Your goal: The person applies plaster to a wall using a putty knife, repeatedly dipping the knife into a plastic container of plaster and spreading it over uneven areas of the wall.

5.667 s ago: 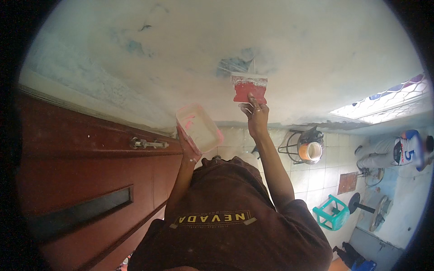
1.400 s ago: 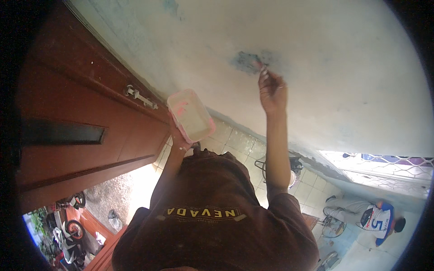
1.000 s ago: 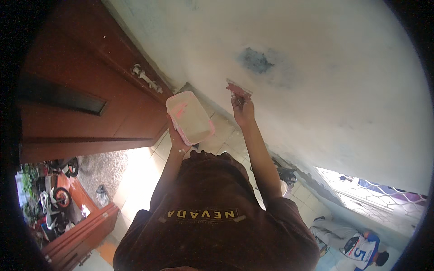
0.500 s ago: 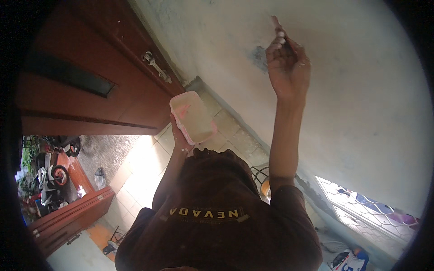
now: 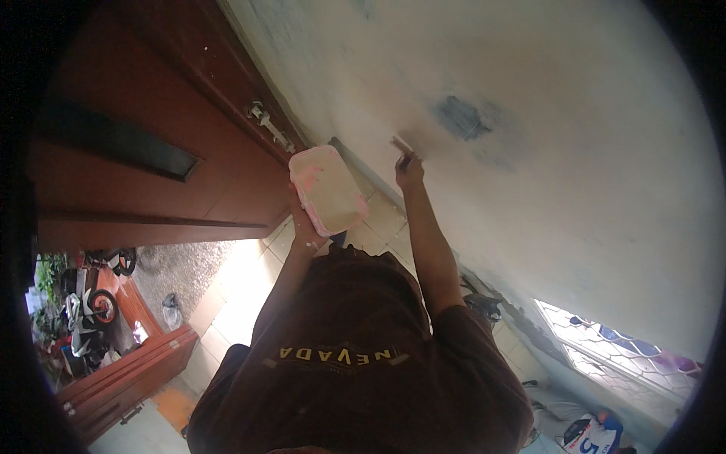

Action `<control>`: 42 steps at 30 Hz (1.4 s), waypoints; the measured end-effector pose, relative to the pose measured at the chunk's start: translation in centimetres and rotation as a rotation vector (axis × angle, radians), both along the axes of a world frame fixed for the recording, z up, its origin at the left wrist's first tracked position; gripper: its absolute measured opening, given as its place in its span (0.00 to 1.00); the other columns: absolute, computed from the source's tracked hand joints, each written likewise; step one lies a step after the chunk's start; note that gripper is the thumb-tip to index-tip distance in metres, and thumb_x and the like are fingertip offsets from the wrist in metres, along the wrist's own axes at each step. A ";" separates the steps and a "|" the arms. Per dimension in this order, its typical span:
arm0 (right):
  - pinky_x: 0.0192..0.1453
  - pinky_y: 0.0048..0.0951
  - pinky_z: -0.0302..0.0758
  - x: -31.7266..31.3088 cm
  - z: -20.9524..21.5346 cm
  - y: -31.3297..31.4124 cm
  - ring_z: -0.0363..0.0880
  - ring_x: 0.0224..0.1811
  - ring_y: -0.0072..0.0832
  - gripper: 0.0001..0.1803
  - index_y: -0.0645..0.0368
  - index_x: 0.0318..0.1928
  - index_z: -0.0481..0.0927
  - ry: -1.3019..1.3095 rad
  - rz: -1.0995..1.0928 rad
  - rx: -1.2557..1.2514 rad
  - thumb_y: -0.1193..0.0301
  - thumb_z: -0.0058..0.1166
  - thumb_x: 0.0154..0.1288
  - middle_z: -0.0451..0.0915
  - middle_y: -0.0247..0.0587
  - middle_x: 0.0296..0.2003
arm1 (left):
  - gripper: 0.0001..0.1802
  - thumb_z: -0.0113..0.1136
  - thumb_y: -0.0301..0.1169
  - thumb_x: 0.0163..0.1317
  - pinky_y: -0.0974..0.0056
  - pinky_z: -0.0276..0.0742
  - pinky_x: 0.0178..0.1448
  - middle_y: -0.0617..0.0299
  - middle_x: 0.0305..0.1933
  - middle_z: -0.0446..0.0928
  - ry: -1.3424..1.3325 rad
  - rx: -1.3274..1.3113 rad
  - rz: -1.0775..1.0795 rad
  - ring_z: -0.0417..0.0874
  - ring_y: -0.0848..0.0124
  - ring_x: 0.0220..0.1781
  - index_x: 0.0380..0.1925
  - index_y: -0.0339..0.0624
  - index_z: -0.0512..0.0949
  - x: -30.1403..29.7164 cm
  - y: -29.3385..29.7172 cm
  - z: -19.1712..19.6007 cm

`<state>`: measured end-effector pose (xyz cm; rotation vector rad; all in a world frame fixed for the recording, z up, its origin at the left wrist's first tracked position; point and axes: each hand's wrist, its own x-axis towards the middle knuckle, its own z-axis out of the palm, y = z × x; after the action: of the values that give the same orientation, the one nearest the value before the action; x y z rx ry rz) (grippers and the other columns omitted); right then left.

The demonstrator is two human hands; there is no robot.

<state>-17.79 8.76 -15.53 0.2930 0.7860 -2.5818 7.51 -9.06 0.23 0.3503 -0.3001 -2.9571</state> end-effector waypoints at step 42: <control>0.39 0.23 0.78 11.4 24.7 2.2 0.80 0.37 0.25 0.14 0.56 0.51 0.77 0.214 -0.522 0.203 0.60 0.47 0.78 0.82 0.37 0.40 | 0.42 0.40 0.69 0.69 0.44 0.70 0.72 0.62 0.73 0.63 -0.035 -0.071 -0.445 0.67 0.58 0.74 0.74 0.57 0.58 -6.8 -10.3 -3.1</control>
<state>-6.36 10.99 9.16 0.3191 1.1848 -3.0589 0.69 -19.41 -2.86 0.3679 -0.5513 -3.3635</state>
